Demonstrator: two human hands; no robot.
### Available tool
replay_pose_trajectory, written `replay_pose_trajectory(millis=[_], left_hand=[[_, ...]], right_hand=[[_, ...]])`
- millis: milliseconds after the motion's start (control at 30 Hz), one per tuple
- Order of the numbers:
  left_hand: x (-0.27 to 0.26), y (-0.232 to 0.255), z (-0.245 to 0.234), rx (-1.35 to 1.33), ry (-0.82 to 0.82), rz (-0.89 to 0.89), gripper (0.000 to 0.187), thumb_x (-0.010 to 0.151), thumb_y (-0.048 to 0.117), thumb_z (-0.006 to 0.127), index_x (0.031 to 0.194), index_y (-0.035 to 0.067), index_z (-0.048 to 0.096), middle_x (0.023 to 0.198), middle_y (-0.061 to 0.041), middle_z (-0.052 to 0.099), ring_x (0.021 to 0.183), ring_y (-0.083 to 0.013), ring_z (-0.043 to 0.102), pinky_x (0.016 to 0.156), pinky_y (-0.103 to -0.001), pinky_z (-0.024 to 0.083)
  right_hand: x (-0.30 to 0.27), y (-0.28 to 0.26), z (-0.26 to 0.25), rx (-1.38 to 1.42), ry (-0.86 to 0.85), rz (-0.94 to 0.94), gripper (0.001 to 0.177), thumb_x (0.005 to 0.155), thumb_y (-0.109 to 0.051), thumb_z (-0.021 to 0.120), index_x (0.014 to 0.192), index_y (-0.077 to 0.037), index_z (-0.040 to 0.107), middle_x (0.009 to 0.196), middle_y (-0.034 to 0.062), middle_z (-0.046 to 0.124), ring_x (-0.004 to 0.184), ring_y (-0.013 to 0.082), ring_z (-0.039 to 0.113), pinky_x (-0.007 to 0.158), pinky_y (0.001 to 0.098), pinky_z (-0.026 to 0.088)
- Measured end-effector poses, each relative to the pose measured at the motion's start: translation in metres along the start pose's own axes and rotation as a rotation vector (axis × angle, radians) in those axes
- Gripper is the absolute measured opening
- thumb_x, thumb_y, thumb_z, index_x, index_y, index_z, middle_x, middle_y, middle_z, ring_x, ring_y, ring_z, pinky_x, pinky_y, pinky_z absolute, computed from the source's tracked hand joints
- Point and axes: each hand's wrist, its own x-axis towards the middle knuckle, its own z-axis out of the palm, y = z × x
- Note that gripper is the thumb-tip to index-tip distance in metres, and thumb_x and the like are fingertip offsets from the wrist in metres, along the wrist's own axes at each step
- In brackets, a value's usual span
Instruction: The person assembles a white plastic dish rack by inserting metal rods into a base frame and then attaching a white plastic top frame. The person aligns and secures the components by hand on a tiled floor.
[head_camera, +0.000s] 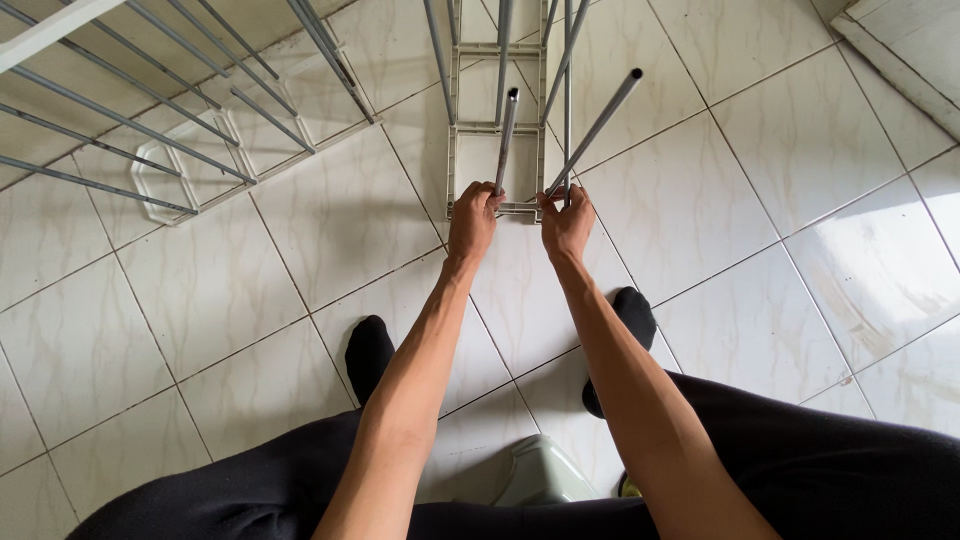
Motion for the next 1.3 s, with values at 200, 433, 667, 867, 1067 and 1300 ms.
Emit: replay_pose_trajectory(millis=[200,433,667,867,1067,1300], left_hand=[[0.001,-0.001,-0.005,0.011,-0.008,-0.001,0.015,0.093,0.006,0.074,0.106,0.001,0.069,0.099,-0.012,0.071,0.081,-0.0254,0.072,0.070,-0.036,0.057],[-0.018,-0.056,-0.012,0.295,0.073,-0.174,0.056,0.087,0.004,0.077,0.139,0.007,0.054,0.118,-0.016,0.063,0.109,-0.0328,0.064,0.095,-0.041,0.053],[-0.022,-0.101,-0.010,0.263,-0.048,-0.415,0.053,0.086,-0.001,0.072,0.137,0.003,0.057,0.118,-0.022,0.063,0.110,-0.0381,0.064,0.095,-0.044,0.053],[-0.023,-0.086,-0.007,0.238,-0.034,-0.404,0.049,0.084,-0.007,0.068,0.131,0.001,0.063,0.113,-0.023,0.065,0.106,-0.0392,0.066,0.089,-0.045,0.055],[-0.025,-0.067,0.006,0.178,-0.075,-0.384,0.046,0.086,-0.006,0.066,0.131,0.002,0.063,0.110,-0.022,0.067,0.101,-0.0363,0.068,0.088,-0.043,0.055],[-0.023,-0.070,0.019,0.210,-0.209,-0.421,0.020,0.095,0.001,0.066,0.116,0.000,0.069,0.104,-0.019,0.073,0.096,-0.0331,0.072,0.087,-0.043,0.057]], right_hand=[[-0.009,0.016,0.000,0.043,-0.069,0.020,0.031,0.081,-0.018,0.086,0.100,-0.001,0.069,0.096,0.0119,0.071,0.089,0.0273,0.067,0.079,0.0414,0.053],[-0.015,0.058,0.017,0.116,-0.072,0.259,0.032,0.084,-0.014,0.077,0.114,-0.005,0.071,0.099,0.0070,0.076,0.085,0.0184,0.072,0.077,0.0345,0.057],[-0.001,0.083,0.041,0.398,-0.065,0.386,0.020,0.099,-0.013,0.063,0.113,-0.005,0.076,0.088,0.0048,0.076,0.078,0.0103,0.064,0.071,0.0274,0.050],[0.000,0.081,0.042,0.353,0.007,0.452,0.021,0.102,-0.015,0.059,0.109,-0.007,0.077,0.089,0.0027,0.077,0.078,0.0089,0.066,0.070,0.0256,0.049],[0.007,0.088,0.030,0.588,0.079,0.477,0.023,0.103,-0.027,0.050,0.104,-0.013,0.069,0.096,0.0068,0.073,0.063,0.0137,0.054,0.061,0.0311,0.045],[0.009,0.093,0.020,0.399,0.202,0.263,0.068,0.122,-0.059,0.036,0.099,-0.006,0.072,0.087,0.0076,0.057,0.067,0.0060,0.047,0.064,0.0232,0.045]])
